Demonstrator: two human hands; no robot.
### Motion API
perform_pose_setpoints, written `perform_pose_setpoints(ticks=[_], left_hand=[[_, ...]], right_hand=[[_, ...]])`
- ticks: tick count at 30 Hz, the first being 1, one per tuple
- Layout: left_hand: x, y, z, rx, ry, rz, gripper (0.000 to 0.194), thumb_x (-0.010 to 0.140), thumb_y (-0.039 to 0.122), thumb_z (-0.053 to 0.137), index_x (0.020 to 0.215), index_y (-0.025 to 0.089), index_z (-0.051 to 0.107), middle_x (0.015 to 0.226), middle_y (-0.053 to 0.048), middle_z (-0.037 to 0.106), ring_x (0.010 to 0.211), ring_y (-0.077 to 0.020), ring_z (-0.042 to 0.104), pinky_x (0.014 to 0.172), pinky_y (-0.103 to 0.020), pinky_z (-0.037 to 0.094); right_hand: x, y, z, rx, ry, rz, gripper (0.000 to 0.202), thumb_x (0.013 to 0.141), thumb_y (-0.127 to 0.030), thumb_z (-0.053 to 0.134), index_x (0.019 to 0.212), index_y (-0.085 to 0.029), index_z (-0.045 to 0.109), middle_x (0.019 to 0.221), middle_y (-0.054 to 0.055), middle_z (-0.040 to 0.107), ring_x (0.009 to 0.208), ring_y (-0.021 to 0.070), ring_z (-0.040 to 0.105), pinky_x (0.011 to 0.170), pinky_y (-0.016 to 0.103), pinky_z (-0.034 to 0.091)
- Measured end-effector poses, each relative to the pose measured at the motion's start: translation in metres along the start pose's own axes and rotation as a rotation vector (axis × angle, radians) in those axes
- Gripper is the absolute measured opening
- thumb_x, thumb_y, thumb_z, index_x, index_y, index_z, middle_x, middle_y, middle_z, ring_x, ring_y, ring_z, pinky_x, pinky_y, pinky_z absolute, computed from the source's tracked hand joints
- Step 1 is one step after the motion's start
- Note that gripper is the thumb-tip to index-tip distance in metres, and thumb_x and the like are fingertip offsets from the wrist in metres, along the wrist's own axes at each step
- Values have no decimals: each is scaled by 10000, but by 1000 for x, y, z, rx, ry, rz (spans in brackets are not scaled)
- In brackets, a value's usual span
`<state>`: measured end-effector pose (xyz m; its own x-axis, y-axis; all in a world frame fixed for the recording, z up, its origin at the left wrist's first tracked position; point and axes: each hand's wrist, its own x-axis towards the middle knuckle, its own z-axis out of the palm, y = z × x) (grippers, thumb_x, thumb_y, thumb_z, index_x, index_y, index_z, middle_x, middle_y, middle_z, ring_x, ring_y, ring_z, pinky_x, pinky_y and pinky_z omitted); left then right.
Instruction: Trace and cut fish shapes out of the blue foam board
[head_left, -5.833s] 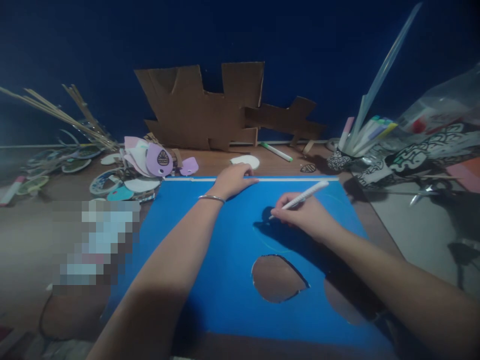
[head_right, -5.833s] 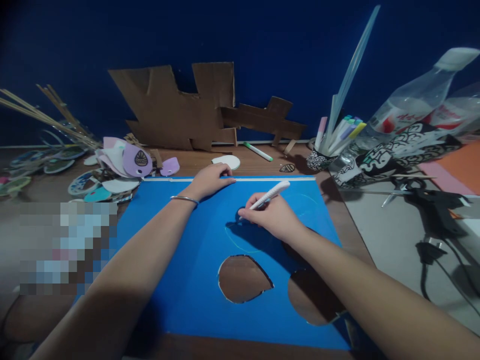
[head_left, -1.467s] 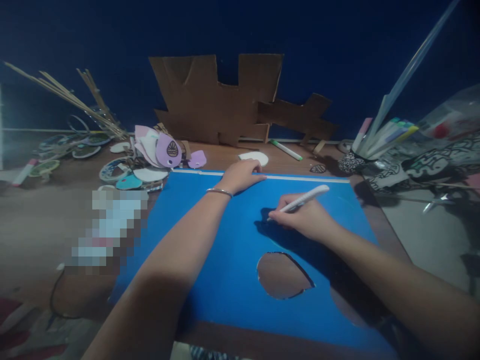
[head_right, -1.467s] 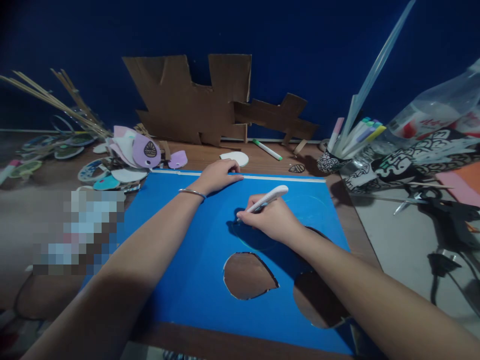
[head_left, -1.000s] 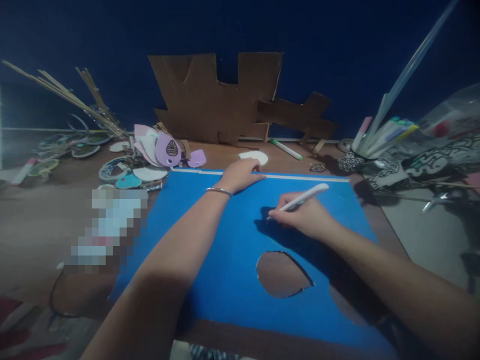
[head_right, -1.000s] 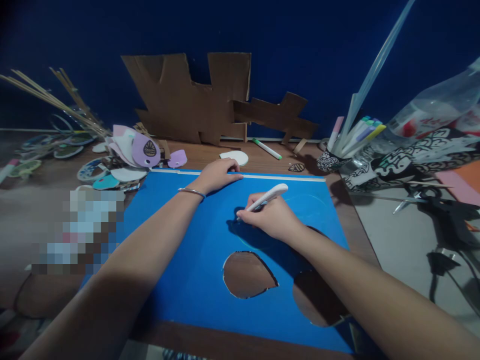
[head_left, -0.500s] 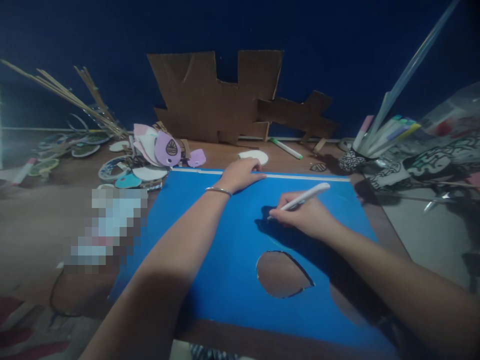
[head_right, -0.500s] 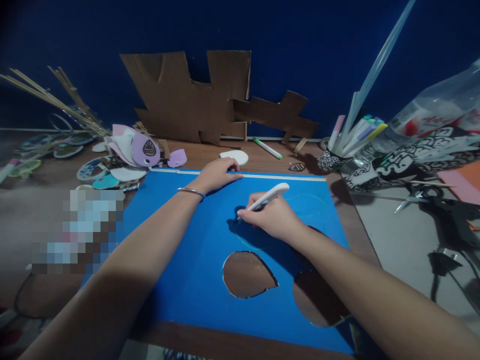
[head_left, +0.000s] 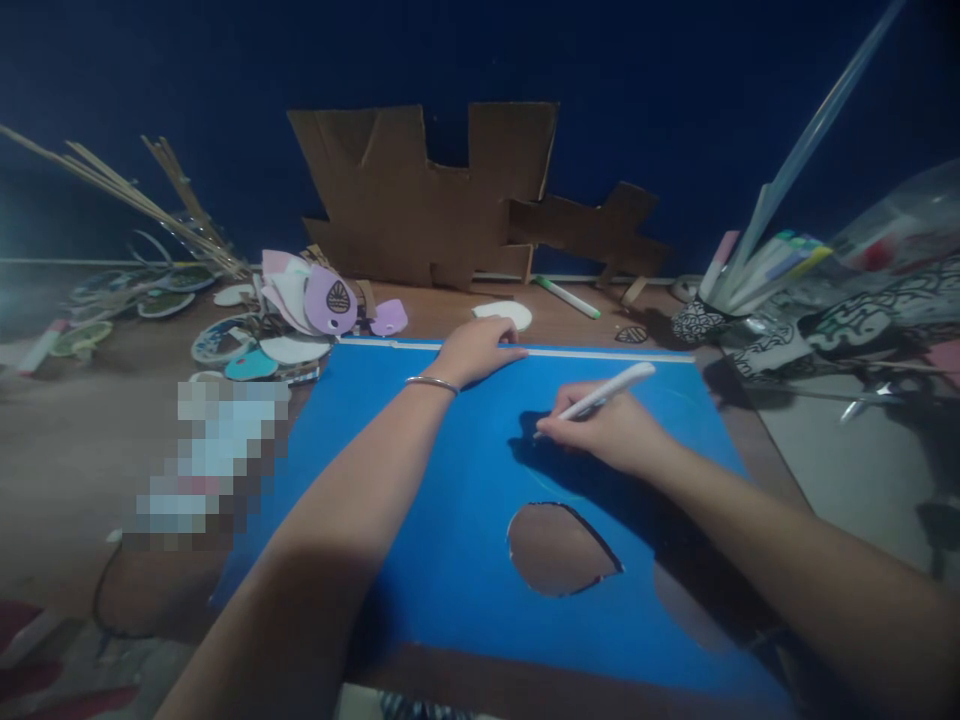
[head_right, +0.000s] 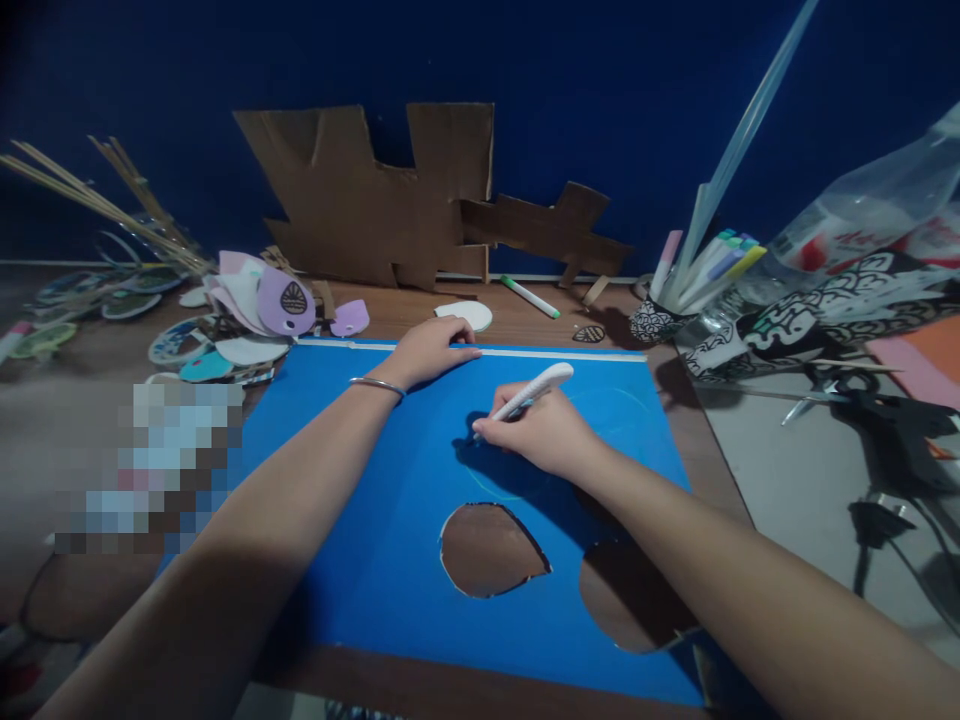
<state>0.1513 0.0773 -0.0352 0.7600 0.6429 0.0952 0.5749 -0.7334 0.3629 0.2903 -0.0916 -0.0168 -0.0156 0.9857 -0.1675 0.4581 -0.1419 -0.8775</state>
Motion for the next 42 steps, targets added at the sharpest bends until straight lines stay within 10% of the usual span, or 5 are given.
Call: perform_pose_setpoints(ticks=[42], left_hand=[[-1,1,0,12,-1,-3,271,789,456,529,876,206,589,948,-31,626,827,-192,548,635,-283,376]], right_hand=[[2,-4,-13,-12,-18,27,230,723,-387,625,601,-199,575,541,23,588,526,155,533,454,271,372]])
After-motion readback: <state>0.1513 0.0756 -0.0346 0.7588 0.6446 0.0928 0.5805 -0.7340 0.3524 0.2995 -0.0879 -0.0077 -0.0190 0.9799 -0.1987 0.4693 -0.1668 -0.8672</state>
